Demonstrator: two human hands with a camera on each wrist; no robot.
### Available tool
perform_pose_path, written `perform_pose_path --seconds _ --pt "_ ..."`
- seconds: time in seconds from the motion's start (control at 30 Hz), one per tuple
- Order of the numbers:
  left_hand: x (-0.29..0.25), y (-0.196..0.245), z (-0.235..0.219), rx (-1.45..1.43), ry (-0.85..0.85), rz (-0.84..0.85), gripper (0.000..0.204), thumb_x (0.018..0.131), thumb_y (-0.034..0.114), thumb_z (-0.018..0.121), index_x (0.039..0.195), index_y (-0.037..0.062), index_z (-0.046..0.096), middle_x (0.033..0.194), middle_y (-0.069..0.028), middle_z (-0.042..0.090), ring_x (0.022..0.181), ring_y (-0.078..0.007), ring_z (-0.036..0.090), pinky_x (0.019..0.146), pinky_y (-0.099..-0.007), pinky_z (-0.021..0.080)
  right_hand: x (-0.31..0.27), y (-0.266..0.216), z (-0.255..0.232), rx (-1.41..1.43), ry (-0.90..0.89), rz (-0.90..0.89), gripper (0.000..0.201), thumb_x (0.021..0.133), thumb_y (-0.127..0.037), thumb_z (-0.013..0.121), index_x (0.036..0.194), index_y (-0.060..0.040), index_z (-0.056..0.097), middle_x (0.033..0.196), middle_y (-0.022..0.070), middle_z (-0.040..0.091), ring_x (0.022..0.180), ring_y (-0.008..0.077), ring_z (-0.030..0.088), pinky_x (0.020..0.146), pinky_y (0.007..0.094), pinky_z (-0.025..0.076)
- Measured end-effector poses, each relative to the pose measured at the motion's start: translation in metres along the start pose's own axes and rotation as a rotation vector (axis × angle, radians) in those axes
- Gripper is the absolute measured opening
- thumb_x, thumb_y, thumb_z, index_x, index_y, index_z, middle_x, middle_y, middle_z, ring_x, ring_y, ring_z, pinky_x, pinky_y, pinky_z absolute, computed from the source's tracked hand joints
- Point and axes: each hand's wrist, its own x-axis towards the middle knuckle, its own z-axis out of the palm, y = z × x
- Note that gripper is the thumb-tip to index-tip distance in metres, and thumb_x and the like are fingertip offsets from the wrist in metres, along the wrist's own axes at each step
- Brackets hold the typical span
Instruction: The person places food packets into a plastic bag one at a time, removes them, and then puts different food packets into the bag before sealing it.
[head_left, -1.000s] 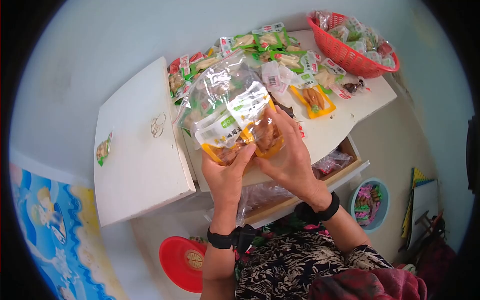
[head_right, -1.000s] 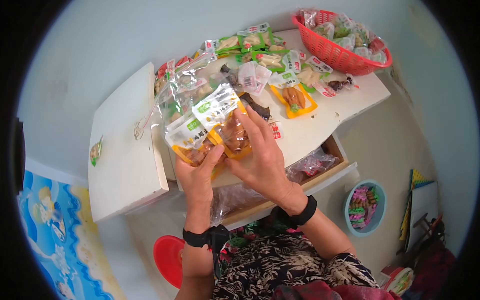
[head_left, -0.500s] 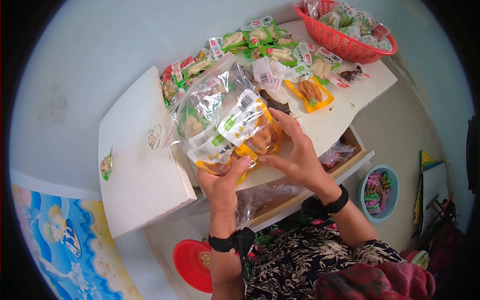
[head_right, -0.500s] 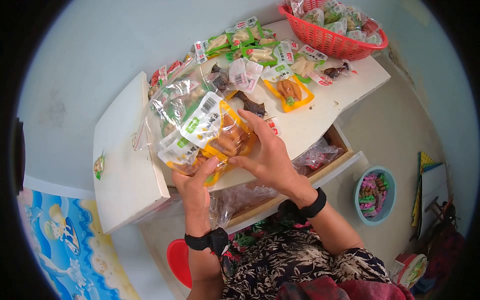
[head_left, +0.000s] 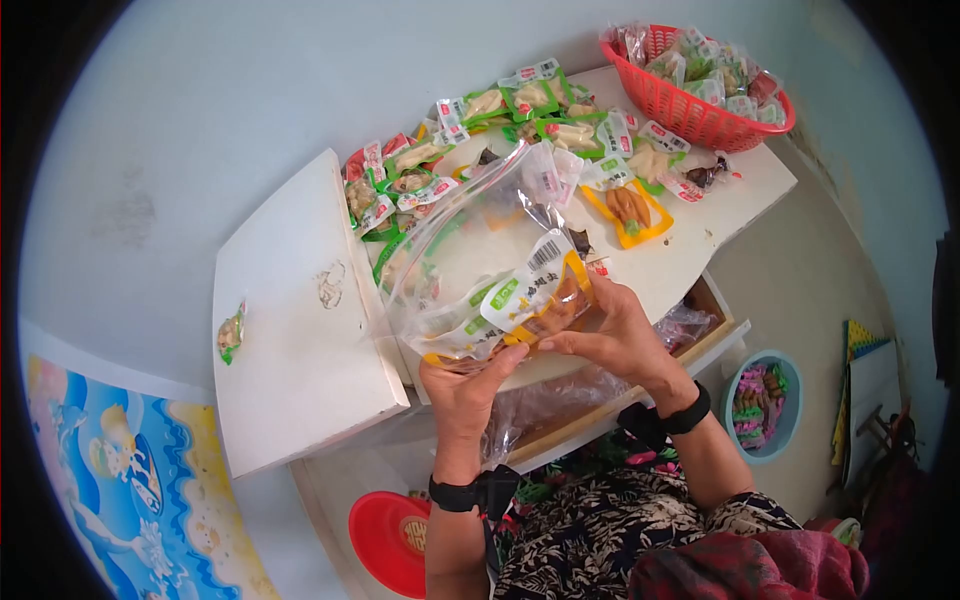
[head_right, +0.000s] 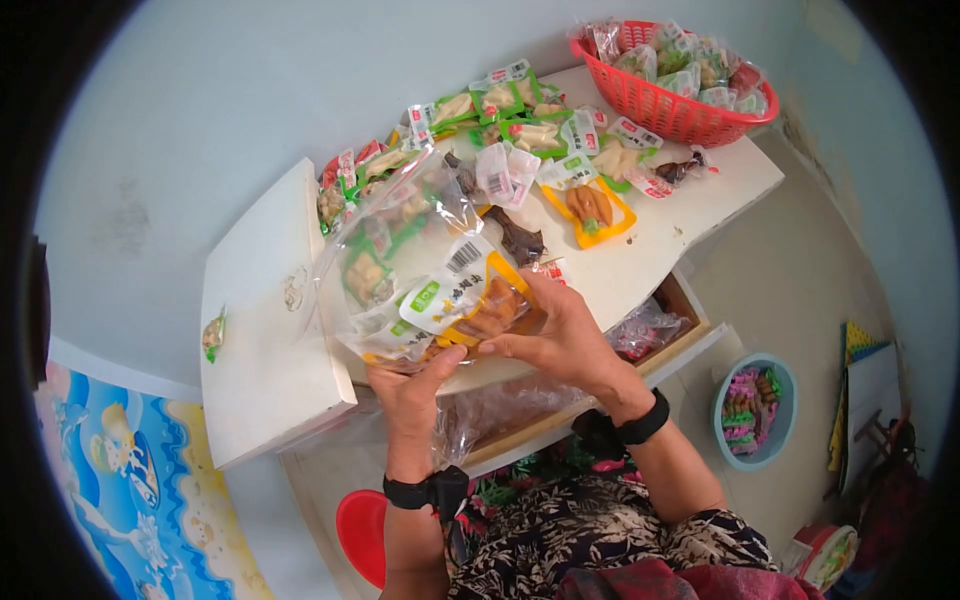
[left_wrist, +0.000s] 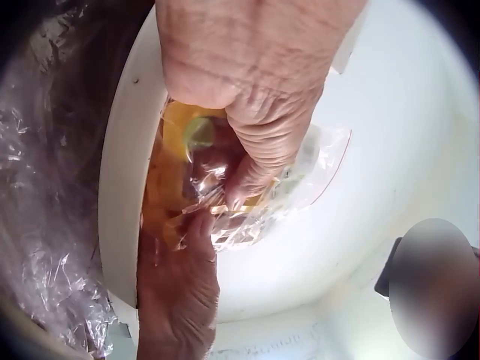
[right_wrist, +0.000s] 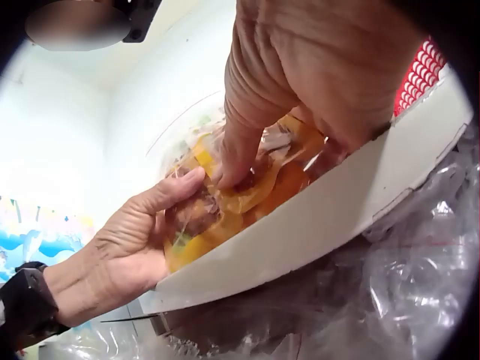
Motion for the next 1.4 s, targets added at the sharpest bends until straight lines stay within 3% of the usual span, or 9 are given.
perform_pose_path --seconds 0.23,0.43,0.47,0.6,0.9,1.0,1.1,1.2,1.4 --pt "0.0 0.006 -0.004 -0.02 -0.079 -0.036 0.081 0.08 -0.007 0.089 0.15 -0.0095 0.048 0.149 -0.0213 0.058 0.129 -0.0274 0.065 0.108 -0.0387 0.057 0.0 -0.004 -0.01 0.085 -0.08 0.042 0.063 0.08 -0.009 0.095 0.135 -0.0019 0.065 0.119 0.0028 0.07 0.112 0.0133 0.063 0.102 0.033 0.052" --pt "0.008 0.058 0.006 0.185 0.023 0.154 0.042 0.095 -0.003 0.075 0.135 -0.0109 0.064 0.126 -0.0209 0.073 0.113 -0.0301 0.074 0.105 -0.0411 0.057 -0.003 0.004 -0.012 0.104 -0.094 -0.01 0.059 0.082 -0.007 0.093 0.134 -0.0026 0.066 0.119 0.0024 0.072 0.11 0.013 0.065 0.101 0.0321 0.053" --pt "0.013 0.064 0.003 0.336 0.045 0.306 0.025 0.104 0.003 0.065 0.124 -0.0099 0.072 0.112 -0.0198 0.077 0.103 -0.0325 0.077 0.101 -0.0439 0.058 -0.003 0.004 -0.01 0.121 -0.086 0.0 0.059 0.082 -0.007 0.093 0.135 -0.0026 0.066 0.118 0.0025 0.072 0.11 0.0128 0.065 0.101 0.032 0.053" --pt "0.022 0.088 0.0 0.168 0.048 0.431 0.029 0.112 0.019 0.059 0.117 -0.0056 0.074 0.111 -0.0158 0.078 0.101 -0.0332 0.076 0.1 -0.0483 0.057 -0.002 -0.005 -0.011 0.089 -0.081 0.013 0.061 0.082 -0.007 0.093 0.136 -0.0022 0.066 0.117 0.0037 0.072 0.109 0.0125 0.065 0.1 0.0324 0.053" --pt "0.025 0.094 0.009 0.095 0.053 0.323 0.034 0.114 0.025 0.055 0.122 -0.0037 0.071 0.11 -0.0167 0.077 0.103 -0.031 0.075 0.099 -0.0461 0.058 0.001 0.004 -0.011 0.09 -0.069 -0.004 0.068 0.082 -0.017 0.094 0.141 -0.003 0.062 0.12 0.0098 0.071 0.112 0.0224 0.068 0.1 0.0386 0.054" --pt "0.027 0.094 0.009 0.075 0.039 0.263 0.034 0.115 0.026 0.054 0.122 -0.0031 0.07 0.11 -0.018 0.077 0.103 -0.03 0.076 0.098 -0.0451 0.058 0.001 0.004 -0.012 -0.227 -0.006 -0.061 0.078 0.081 -0.028 0.095 0.146 -0.0044 0.058 0.124 0.0147 0.07 0.118 0.0291 0.067 0.102 0.0436 0.052" --pt "0.028 0.097 0.007 0.093 0.013 0.254 0.034 0.115 0.026 0.053 0.123 -0.0029 0.07 0.11 -0.0186 0.077 0.104 -0.0295 0.076 0.098 -0.0444 0.059 -0.001 -0.026 -0.021 -0.374 -0.104 0.103 0.083 0.081 -0.036 0.093 0.147 -0.0024 0.056 0.127 0.0182 0.069 0.124 0.0333 0.065 0.108 0.0462 0.05" --pt "0.03 0.096 0.009 0.077 -0.012 0.249 0.033 0.115 0.025 0.053 0.122 -0.0024 0.07 0.11 -0.0181 0.078 0.102 -0.0286 0.076 0.097 -0.0439 0.059 0.003 -0.042 -0.022 -0.201 -0.013 -0.124 0.076 0.085 -0.03 0.09 0.146 0.0009 0.057 0.137 0.0119 0.067 0.131 0.0226 0.06 0.113 0.0413 0.046" --pt "0.034 0.101 0.008 0.069 -0.033 0.252 0.027 0.113 0.018 0.057 0.121 -0.0032 0.072 0.107 -0.0202 0.079 0.103 -0.0296 0.077 0.099 -0.0449 0.06 0.031 -0.094 -0.024 0.168 0.078 -0.233 0.06 0.094 -0.025 0.084 0.142 0.0018 0.061 0.131 0.0097 0.072 0.12 0.0192 0.067 0.106 0.0367 0.052"
